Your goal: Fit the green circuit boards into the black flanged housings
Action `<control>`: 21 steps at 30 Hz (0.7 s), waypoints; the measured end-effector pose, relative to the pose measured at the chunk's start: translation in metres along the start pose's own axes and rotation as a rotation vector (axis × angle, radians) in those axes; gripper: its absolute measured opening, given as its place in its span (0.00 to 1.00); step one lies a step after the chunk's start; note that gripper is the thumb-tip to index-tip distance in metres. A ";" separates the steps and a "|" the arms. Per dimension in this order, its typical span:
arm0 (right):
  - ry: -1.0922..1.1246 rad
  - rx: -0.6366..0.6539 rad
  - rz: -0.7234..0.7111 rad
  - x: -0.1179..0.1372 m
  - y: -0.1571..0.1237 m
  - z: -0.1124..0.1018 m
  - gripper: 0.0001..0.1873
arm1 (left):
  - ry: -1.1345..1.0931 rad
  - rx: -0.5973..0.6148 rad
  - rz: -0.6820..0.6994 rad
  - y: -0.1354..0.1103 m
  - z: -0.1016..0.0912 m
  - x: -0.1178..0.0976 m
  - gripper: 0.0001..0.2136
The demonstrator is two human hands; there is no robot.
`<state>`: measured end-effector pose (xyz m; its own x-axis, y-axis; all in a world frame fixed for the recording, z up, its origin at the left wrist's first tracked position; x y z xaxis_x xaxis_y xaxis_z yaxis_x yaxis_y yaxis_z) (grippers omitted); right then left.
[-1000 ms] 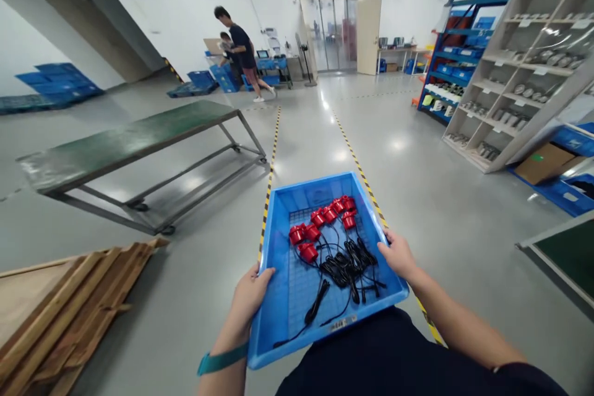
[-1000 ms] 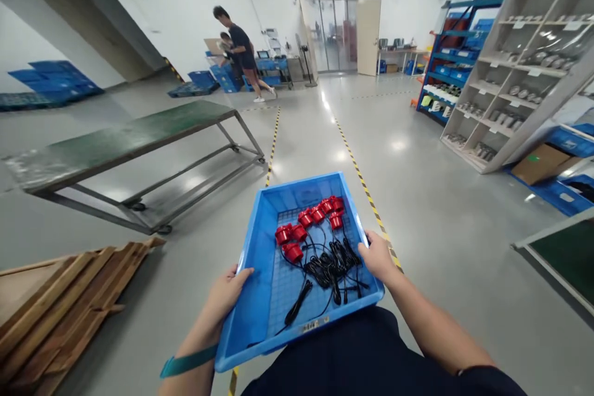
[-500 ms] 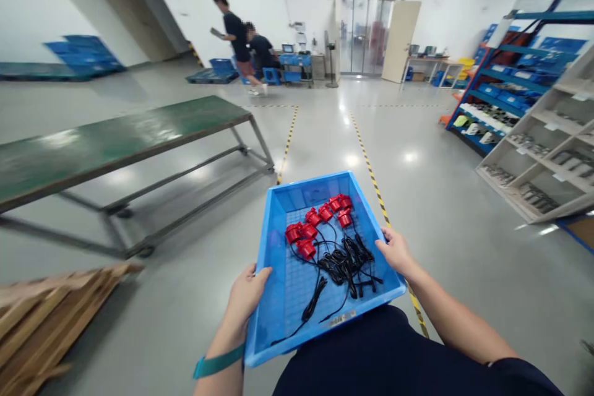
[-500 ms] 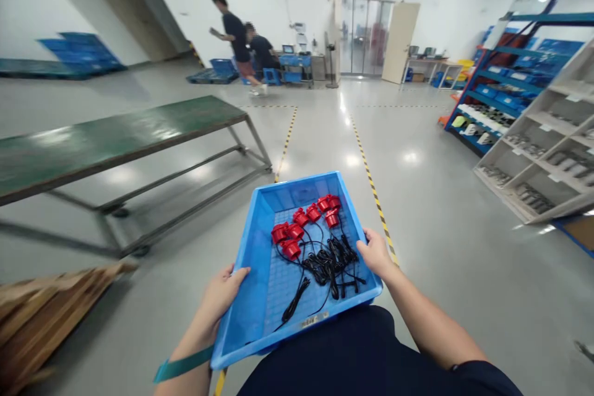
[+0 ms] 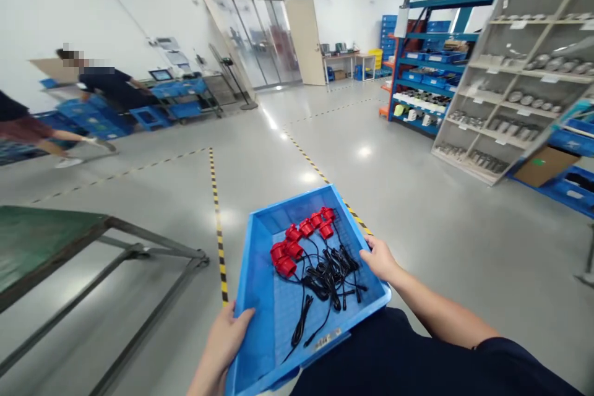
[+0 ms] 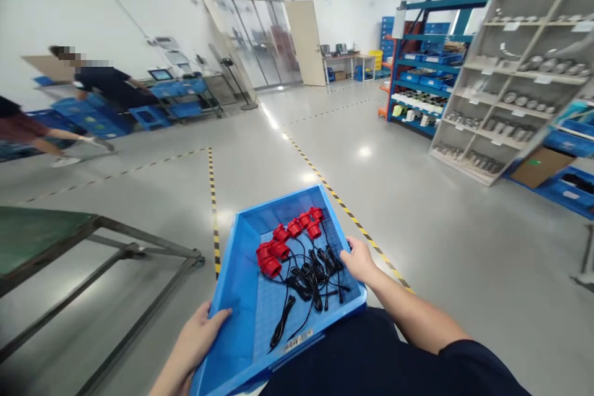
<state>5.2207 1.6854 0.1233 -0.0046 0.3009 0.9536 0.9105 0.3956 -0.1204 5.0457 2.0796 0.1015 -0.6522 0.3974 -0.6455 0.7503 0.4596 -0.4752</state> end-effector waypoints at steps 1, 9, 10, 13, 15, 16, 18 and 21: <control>-0.003 0.014 -0.004 0.006 0.046 0.004 0.24 | -0.010 -0.017 -0.008 0.034 -0.013 -0.016 0.13; -0.069 0.216 -0.049 0.074 0.392 0.060 0.25 | -0.428 -0.074 -0.087 0.270 -0.104 -0.086 0.16; -0.075 0.241 -0.050 0.080 0.431 0.073 0.25 | -0.454 -0.089 -0.097 0.302 -0.116 -0.087 0.16; -0.072 0.279 -0.039 0.095 0.549 0.121 0.26 | -0.439 -0.133 -0.103 0.406 -0.163 -0.092 0.17; -0.052 0.271 -0.041 0.104 0.622 0.156 0.26 | -0.405 -0.139 -0.088 0.481 -0.204 -0.097 0.18; -0.036 0.260 -0.044 0.110 0.655 0.174 0.25 | -0.385 -0.134 -0.078 0.518 -0.228 -0.100 0.19; 0.000 0.219 -0.049 0.124 0.717 0.208 0.24 | -0.306 -0.136 -0.060 0.591 -0.282 -0.108 0.20; 0.050 0.160 -0.037 0.151 0.808 0.249 0.23 | -0.111 -0.157 -0.069 0.700 -0.367 -0.131 0.20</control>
<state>5.8532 2.2664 0.1015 -0.0128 0.2415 0.9703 0.8325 0.5401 -0.1234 5.6161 2.6410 0.0729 -0.6791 0.2746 -0.6808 0.6726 0.6042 -0.4273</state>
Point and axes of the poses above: each hand's wrist, its own y-axis towards the middle knuckle, its own z-axis out of the palm, x = y × z, the point moved 10 cm from there along y, towards the middle knuckle, and after that the axes turned 10 degrees about x, right-handed, at the moved point
